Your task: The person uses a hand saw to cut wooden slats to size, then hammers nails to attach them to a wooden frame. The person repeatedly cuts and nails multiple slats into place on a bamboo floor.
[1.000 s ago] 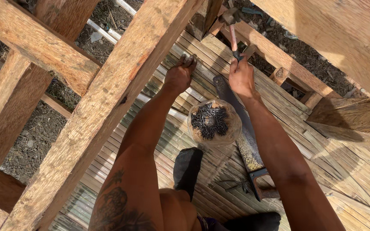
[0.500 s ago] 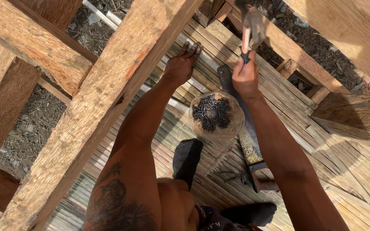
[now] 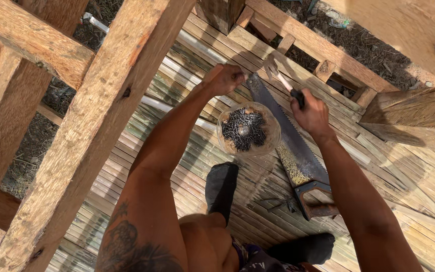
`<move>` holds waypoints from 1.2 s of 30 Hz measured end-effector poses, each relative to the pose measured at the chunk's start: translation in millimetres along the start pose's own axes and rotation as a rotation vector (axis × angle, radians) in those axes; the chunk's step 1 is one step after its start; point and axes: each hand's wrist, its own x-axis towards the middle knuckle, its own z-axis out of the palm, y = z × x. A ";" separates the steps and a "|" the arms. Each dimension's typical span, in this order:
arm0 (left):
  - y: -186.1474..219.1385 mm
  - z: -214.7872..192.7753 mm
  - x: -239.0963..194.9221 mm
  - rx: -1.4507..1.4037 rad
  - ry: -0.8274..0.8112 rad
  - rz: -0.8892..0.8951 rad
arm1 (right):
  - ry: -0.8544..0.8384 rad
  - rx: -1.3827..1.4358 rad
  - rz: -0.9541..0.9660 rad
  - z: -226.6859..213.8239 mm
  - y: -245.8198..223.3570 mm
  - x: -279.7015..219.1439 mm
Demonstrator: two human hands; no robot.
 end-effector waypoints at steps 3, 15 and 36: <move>9.4 35.8 -14.6 -0.196 -0.097 0.247 | 0.119 -0.125 -0.007 -12.3 39.2 -70.0; 35.1 26.7 -44.0 0.368 -0.356 -0.094 | 0.163 -0.263 0.019 -15.4 64.0 -112.5; 3.0 53.5 -36.5 0.359 0.102 0.215 | 0.379 -0.254 0.105 -6.8 49.4 -89.9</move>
